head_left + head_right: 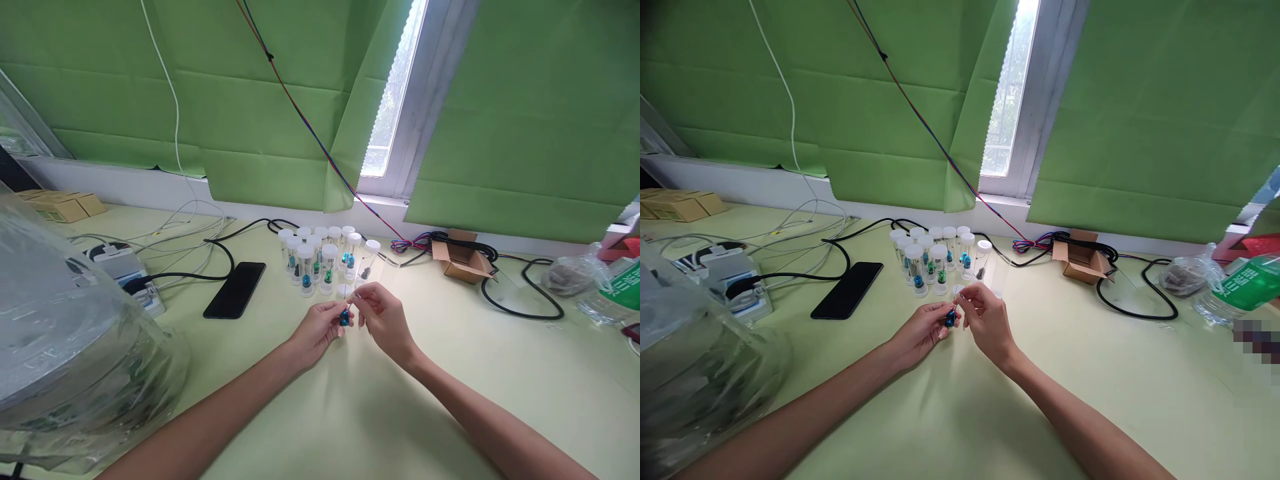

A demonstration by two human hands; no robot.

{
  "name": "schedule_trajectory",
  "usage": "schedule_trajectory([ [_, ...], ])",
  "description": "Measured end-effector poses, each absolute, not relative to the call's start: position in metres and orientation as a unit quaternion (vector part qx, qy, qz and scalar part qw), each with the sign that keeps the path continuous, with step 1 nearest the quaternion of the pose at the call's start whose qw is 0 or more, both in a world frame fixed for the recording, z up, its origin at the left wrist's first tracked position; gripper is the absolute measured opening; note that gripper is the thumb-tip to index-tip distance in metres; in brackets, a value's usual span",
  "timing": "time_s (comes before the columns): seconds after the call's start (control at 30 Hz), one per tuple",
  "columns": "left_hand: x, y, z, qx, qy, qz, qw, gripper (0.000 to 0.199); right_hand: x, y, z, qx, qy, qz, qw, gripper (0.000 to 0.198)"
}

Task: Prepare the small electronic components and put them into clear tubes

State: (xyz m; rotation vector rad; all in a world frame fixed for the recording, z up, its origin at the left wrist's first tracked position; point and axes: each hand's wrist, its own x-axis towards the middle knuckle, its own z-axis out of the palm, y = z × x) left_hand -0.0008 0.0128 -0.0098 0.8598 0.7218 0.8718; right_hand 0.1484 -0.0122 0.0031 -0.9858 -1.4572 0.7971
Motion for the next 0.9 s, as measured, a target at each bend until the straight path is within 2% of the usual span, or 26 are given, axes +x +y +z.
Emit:
schedule_trajectory([
  [0.9, 0.0003, 0.0117, -0.008, 0.386, 0.34, 0.408, 0.755, 0.019, 0.1446, -0.0126, -0.0029, -0.414, -0.581, 0.368, 0.596, 0.024],
])
